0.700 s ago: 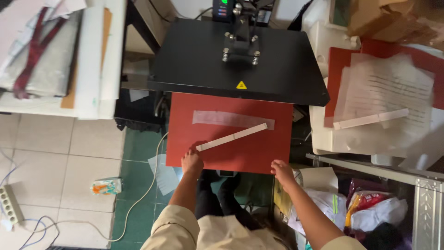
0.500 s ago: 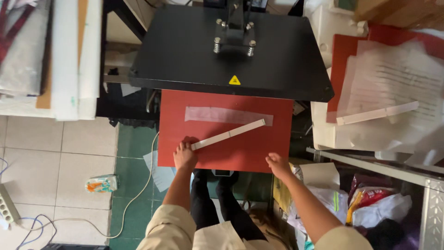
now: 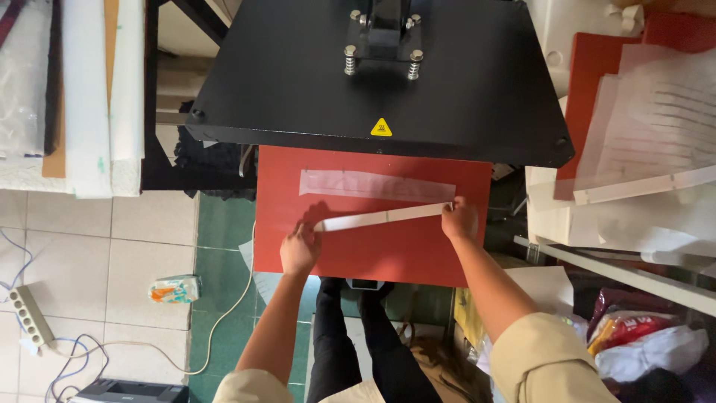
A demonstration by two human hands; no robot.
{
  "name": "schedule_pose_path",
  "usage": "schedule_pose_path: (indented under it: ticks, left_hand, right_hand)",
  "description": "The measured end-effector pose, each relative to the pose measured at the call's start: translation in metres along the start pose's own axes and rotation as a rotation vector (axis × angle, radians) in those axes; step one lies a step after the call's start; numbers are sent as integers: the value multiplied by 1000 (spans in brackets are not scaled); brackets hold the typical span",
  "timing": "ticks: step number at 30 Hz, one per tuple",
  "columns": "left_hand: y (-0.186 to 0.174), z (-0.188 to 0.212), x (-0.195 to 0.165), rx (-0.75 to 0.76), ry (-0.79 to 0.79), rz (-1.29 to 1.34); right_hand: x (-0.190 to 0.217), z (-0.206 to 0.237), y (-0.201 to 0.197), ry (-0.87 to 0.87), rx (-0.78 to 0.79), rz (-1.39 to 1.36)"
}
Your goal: The person places a white label strip on a red board under a heat press, closes the press, and waits. After opening the press, the person removes the label and places it on a nearby table. The person repeats this process with another label strip.
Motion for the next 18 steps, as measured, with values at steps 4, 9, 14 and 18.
schedule_pose_path:
  ticks: [4,9,14,18]
  left_hand:
    - [-7,-38,-5,-51,69,-52]
    - [-10,-57,-4,-13,47,-1]
    - [-2,-45,0,90,62,-137]
    - [8,-39,1,170,109,-209]
  right_hand:
    - [-10,-2,4,112,-24,-94]
    - [-2,-1,-5,-107,-299,124]
    - [4,-17,-3,-201,-110,81]
    - [3,-23,-6,-181,-74,120]
Point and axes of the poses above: each hand's wrist, its own z-axis away from the middle knuckle, its own y-axis out of the palm, x = y × z, the point moved 6 cm from there along -z, towards the middle knuckle, and after that the axes turned 11 degrees about z, right-handed, at the moved point
